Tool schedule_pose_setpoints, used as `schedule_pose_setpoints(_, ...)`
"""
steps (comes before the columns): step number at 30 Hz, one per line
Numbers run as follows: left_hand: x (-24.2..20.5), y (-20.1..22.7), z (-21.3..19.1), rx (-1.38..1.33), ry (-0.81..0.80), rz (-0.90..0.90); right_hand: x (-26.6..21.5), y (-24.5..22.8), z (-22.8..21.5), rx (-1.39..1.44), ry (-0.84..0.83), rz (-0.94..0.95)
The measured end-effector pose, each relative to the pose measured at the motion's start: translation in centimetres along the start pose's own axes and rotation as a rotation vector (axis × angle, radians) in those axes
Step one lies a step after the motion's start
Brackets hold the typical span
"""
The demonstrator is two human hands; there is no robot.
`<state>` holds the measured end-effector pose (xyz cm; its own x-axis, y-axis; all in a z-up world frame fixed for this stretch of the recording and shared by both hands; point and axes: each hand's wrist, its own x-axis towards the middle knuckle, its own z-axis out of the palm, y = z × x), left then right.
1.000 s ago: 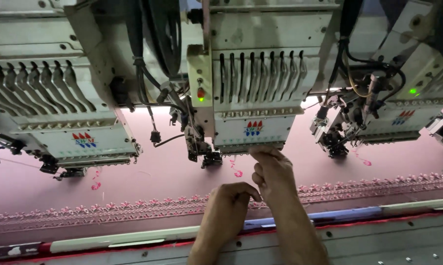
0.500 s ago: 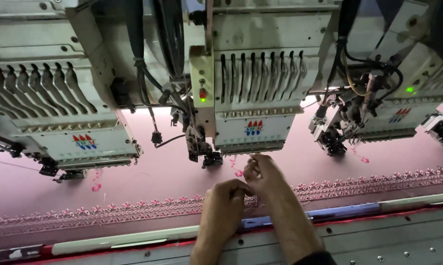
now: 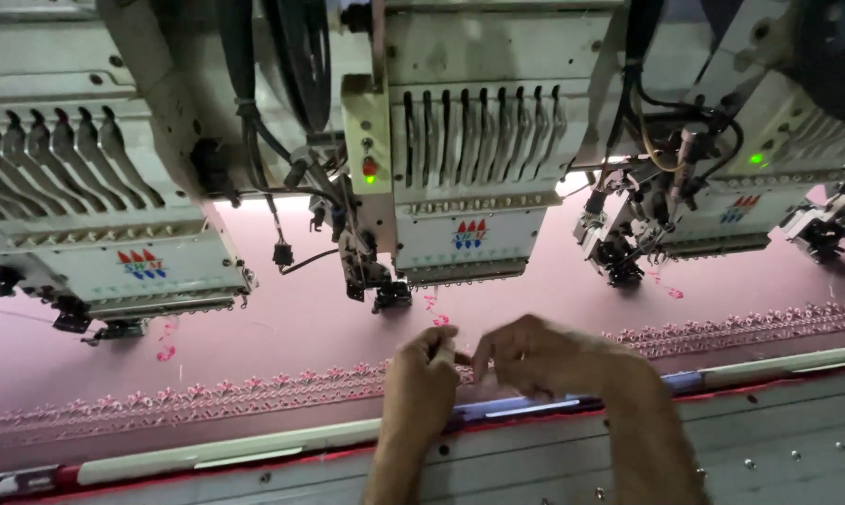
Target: The person operates a touchscreen control panel to select an embroidery pattern and then moves to the machine to thread the needles. They pull threads through the needle eyes and adjust the thread path on the pink fabric while the machine is running.
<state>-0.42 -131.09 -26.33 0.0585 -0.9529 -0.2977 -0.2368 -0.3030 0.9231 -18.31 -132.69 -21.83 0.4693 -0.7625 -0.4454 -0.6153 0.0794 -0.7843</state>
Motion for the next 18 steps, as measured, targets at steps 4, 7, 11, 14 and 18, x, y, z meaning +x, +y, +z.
schedule_pose_setpoints(4,0.8,-0.5,0.0,-0.619,-0.219,-0.088,0.2,0.1,-0.3,-0.085,-0.043,-0.012)
schedule_pose_setpoints(7,0.5,-0.5,-0.6,-0.869,-0.228,-0.156,0.0,-1.0,-0.1,-0.001,-0.021,0.073)
schedule_pose_setpoints(11,-0.3,-0.3,-0.1,-0.123,-0.275,0.117,0.6,-2.4,0.0,0.281,0.325,0.232)
schedule_pose_setpoints(14,-0.1,-0.7,0.3,-0.024,-0.302,0.239,2.3,-2.2,0.1,0.674,0.489,0.057)
schedule_pose_setpoints(18,0.1,-0.8,0.4,-0.030,-0.198,0.218,4.3,-2.0,-0.3,1.117,0.609,-0.089)
